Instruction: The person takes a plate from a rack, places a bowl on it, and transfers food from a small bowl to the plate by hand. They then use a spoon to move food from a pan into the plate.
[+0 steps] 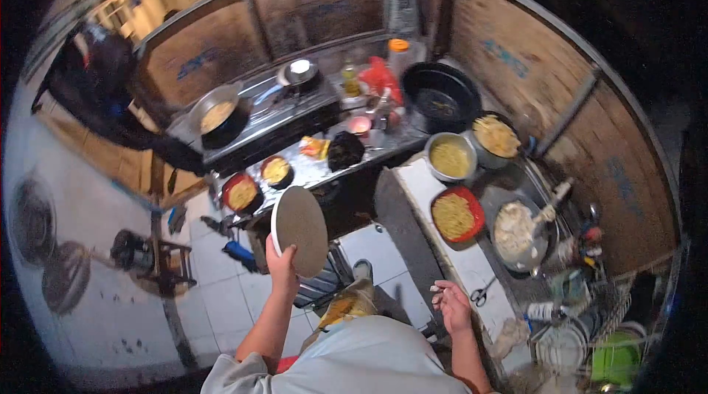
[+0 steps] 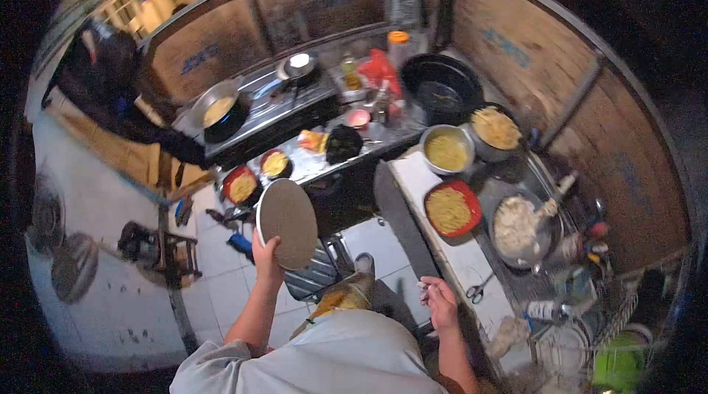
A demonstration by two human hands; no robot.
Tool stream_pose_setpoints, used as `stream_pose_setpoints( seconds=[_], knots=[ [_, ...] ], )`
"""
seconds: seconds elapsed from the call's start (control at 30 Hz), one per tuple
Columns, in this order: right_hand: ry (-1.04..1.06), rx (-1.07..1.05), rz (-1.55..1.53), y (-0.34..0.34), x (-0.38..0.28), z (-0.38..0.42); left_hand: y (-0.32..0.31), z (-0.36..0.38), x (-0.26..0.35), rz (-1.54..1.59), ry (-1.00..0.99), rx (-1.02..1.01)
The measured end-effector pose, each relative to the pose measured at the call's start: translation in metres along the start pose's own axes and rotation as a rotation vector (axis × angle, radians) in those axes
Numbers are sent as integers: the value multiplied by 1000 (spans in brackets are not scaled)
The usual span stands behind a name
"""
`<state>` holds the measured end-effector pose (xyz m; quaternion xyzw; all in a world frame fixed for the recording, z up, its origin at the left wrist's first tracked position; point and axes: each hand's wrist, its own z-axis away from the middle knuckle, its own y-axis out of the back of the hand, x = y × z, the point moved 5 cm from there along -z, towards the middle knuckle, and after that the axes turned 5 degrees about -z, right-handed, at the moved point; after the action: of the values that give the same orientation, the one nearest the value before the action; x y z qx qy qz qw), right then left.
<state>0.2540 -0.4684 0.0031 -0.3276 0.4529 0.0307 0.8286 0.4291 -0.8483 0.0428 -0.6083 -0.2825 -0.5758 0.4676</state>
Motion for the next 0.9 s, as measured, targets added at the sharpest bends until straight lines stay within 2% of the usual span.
stream_pose_setpoints(
  seconds=[0.1,0.2,0.23,0.27,0.33,0.4,0.57,0.67,0.8,0.83,0.9],
  knots=[
    [-73,-101,69,-26,9,-39,43,-9,-17,-208,-52,183],
    [-114,-154,123,-51,15,-75,55,-28,-20,-575,-279,236],
    [-121,-171,122,-58,18,-89,50,-37,-15,-727,-325,236],
    [-130,-187,123,-65,22,-102,41,-40,-6,-996,-472,230],
    [-179,-186,155,-79,29,-128,42,-71,-21,-1207,-466,218],
    [-227,-189,190,-91,38,-159,36,-109,-32,-1405,-639,153],
    [-380,-225,276,-121,71,-237,42,-241,-94,-1517,-500,81],
    [-434,-317,297,-147,106,-293,52,-303,-114,-1355,-535,152],
    [-454,-440,322,-203,140,-359,24,-291,-57,-1182,-535,211],
    [-462,-466,338,-215,148,-374,20,-281,-42,-1110,-480,224],
    [-523,-394,383,-234,166,-403,32,-272,-54,-902,-351,255]
  ],
)
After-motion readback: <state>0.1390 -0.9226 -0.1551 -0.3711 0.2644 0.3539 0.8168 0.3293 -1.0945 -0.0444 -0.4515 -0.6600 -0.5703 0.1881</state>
